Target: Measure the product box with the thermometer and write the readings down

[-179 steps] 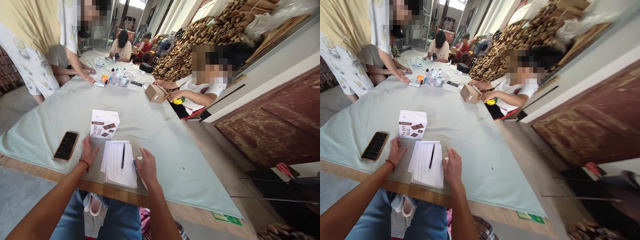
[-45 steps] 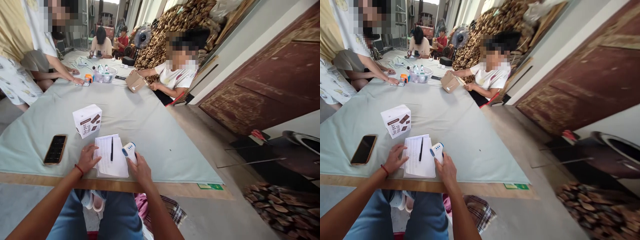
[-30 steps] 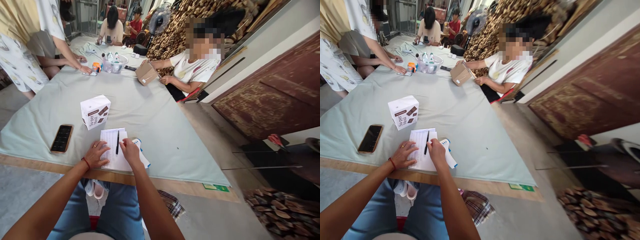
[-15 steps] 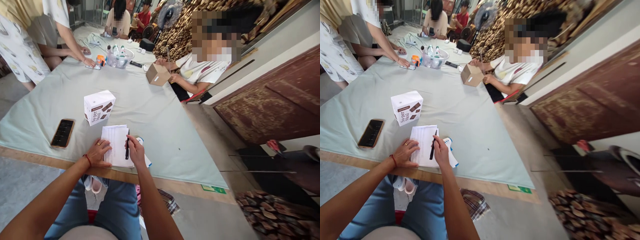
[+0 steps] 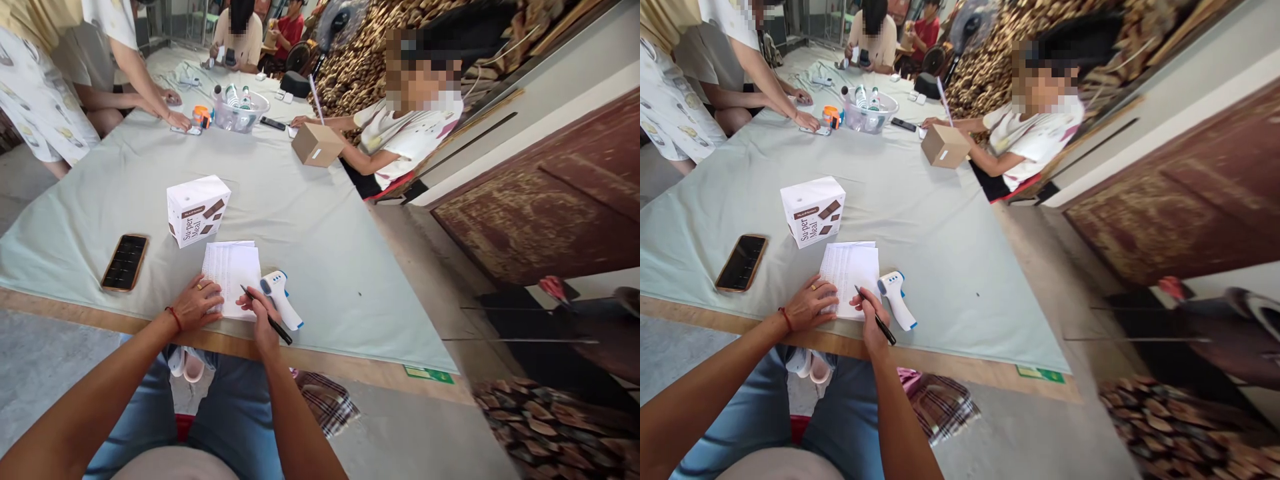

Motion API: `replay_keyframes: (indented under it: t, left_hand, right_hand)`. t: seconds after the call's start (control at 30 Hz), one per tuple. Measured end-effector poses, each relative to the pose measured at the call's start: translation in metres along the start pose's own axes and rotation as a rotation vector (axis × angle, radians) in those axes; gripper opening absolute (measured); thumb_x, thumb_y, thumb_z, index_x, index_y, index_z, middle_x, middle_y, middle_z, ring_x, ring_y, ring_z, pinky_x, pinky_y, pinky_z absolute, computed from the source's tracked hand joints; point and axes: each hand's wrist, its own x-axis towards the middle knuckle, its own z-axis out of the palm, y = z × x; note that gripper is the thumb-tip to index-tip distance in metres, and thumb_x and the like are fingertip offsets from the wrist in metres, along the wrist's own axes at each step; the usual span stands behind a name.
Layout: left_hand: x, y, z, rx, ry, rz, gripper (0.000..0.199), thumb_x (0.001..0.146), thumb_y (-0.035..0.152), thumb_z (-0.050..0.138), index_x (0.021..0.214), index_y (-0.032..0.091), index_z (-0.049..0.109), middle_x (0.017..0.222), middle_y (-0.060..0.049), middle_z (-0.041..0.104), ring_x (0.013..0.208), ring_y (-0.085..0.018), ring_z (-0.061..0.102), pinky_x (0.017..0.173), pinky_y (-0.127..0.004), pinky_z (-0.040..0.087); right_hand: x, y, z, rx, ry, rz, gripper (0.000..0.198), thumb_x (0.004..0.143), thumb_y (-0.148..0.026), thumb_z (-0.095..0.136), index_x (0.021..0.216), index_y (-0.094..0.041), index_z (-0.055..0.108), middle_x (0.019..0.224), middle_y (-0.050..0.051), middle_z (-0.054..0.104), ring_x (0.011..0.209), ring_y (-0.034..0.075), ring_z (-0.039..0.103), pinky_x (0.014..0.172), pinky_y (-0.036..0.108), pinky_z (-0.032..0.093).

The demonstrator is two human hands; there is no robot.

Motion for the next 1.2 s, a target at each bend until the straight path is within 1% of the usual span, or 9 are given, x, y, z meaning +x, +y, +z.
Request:
replay_keyframes:
  t: [0.07, 0.17, 0.3, 0.43, 0.53, 0.8, 1.2]
  left_hand:
    - [0.0, 0.0, 0.0, 0.016, -0.008, 0.011, 0.025, 0.092, 0.04, 0.052, 0.103, 0.022, 0.065, 0.114, -0.007, 0.059, 0.109, -0.022, 0.05, 0.11, -0.046, 0.027]
    - [0.0, 0.0, 0.002, 0.023, -0.009, 0.011, 0.023, 0.092, 0.039, 0.052, 0.102, 0.023, 0.066, 0.113, -0.007, 0.059, 0.106, -0.021, 0.05, 0.107, -0.044, 0.032]
    - [-0.001, 0.0, 0.002, 0.021, 0.0, 0.014, 0.023, 0.092, 0.039, 0.052, 0.104, 0.025, 0.066, 0.112, -0.007, 0.058, 0.106, -0.021, 0.049, 0.106, -0.044, 0.032]
    - [-0.001, 0.001, 0.002, 0.018, 0.0, 0.02, 0.023, 0.092, 0.039, 0.053, 0.105, 0.026, 0.067, 0.112, -0.007, 0.058, 0.106, -0.022, 0.049, 0.105, -0.044, 0.032]
    - [-0.001, 0.001, 0.003, 0.019, 0.007, 0.015, 0.023, 0.092, 0.039, 0.054, 0.105, 0.026, 0.067, 0.113, -0.007, 0.058, 0.106, -0.021, 0.049, 0.105, -0.044, 0.032]
    - [-0.001, 0.001, 0.003, 0.008, 0.0, 0.011, 0.024, 0.092, 0.039, 0.053, 0.105, 0.026, 0.067, 0.113, -0.007, 0.058, 0.106, -0.022, 0.049, 0.105, -0.044, 0.032]
    - [-0.001, 0.001, 0.005, 0.002, -0.005, 0.007, 0.024, 0.091, 0.04, 0.054, 0.105, 0.026, 0.068, 0.112, -0.007, 0.058, 0.106, -0.022, 0.049, 0.104, -0.044, 0.033]
  right_hand:
    - [0.001, 0.002, 0.001, -0.062, 0.001, -0.001, 0.025, 0.075, -0.035, 0.054, 0.089, -0.018, 0.066, 0.077, 0.003, 0.067, 0.072, 0.018, 0.062, 0.071, 0.033, 0.049]
    - [0.002, 0.006, 0.008, -0.137, 0.038, -0.031, 0.016, 0.069, -0.033, 0.054, 0.076, -0.02, 0.061, 0.071, 0.001, 0.064, 0.067, 0.017, 0.059, 0.065, 0.031, 0.049]
    - [0.0, 0.012, 0.018, -0.153, 0.046, -0.045, 0.012, 0.069, -0.033, 0.053, 0.072, -0.021, 0.056, 0.064, -0.002, 0.058, 0.06, 0.015, 0.054, 0.059, 0.029, 0.046]
    - [-0.002, 0.015, 0.021, -0.175, 0.043, -0.074, 0.012, 0.07, -0.032, 0.053, 0.064, -0.022, 0.052, 0.058, -0.003, 0.053, 0.059, 0.015, 0.051, 0.061, 0.029, 0.045]
    - [-0.002, 0.017, 0.02, -0.196, 0.03, -0.099, 0.013, 0.072, -0.033, 0.052, 0.064, -0.022, 0.051, 0.057, -0.004, 0.052, 0.058, 0.015, 0.049, 0.06, 0.029, 0.044]
    - [-0.002, 0.022, 0.018, -0.271, -0.001, -0.134, 0.016, 0.076, -0.036, 0.052, 0.067, -0.022, 0.052, 0.061, -0.002, 0.055, 0.061, 0.015, 0.051, 0.063, 0.029, 0.044]
    - [-0.001, 0.024, 0.017, -0.29, -0.011, -0.15, 0.015, 0.076, -0.035, 0.051, 0.068, -0.022, 0.051, 0.061, -0.003, 0.054, 0.061, 0.015, 0.05, 0.062, 0.029, 0.044]
